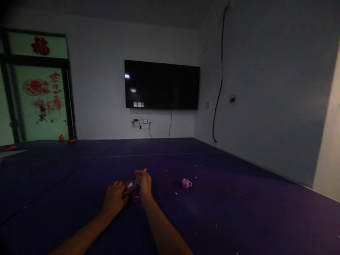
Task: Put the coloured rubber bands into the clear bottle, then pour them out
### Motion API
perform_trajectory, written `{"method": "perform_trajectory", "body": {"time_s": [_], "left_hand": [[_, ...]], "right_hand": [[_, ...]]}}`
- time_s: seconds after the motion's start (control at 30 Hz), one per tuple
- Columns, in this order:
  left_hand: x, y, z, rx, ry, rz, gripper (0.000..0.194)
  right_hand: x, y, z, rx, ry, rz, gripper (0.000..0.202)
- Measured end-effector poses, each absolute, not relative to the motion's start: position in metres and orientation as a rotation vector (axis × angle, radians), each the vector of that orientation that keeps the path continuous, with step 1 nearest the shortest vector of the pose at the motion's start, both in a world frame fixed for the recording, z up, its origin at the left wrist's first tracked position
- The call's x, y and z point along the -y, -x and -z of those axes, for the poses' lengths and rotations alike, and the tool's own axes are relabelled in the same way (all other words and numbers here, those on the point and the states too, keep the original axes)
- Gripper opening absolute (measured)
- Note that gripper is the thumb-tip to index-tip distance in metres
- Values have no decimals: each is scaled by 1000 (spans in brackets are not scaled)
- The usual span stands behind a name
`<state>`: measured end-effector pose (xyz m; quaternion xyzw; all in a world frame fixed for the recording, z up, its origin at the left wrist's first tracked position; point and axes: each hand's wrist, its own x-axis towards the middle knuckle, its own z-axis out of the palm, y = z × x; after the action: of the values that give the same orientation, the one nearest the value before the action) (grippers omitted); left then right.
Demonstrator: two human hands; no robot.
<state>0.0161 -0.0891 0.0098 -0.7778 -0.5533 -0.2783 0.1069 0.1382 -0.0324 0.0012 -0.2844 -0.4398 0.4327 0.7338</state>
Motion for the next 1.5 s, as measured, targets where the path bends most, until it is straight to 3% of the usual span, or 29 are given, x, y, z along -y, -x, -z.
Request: {"method": "perform_trajectory", "body": {"time_s": [0.53, 0.7, 0.9, 1.07, 1.37, 1.5], "left_hand": [[85, -15, -5, 1436, 2415, 1431, 39], [84, -15, -6, 1525, 2389, 1714, 42], [78, -11, -3, 1625, 2198, 1932, 42], [81, -12, -6, 1593, 2264, 1918, 39], [80, -11, -6, 1494, 2218, 1706, 36], [79, -10, -3, 1459, 2202, 1612, 32]], "right_hand": [[44, -134, -45, 1037, 458, -949, 52], [50, -132, -40, 1121, 510, -855, 55], [62, -143, -31, 1458, 663, -522, 41], [69, -144, -34, 1667, 668, -434, 41], [69, -150, -47, 1663, 715, -362, 63], [68, -151, -50, 1725, 732, -414, 57]]}}
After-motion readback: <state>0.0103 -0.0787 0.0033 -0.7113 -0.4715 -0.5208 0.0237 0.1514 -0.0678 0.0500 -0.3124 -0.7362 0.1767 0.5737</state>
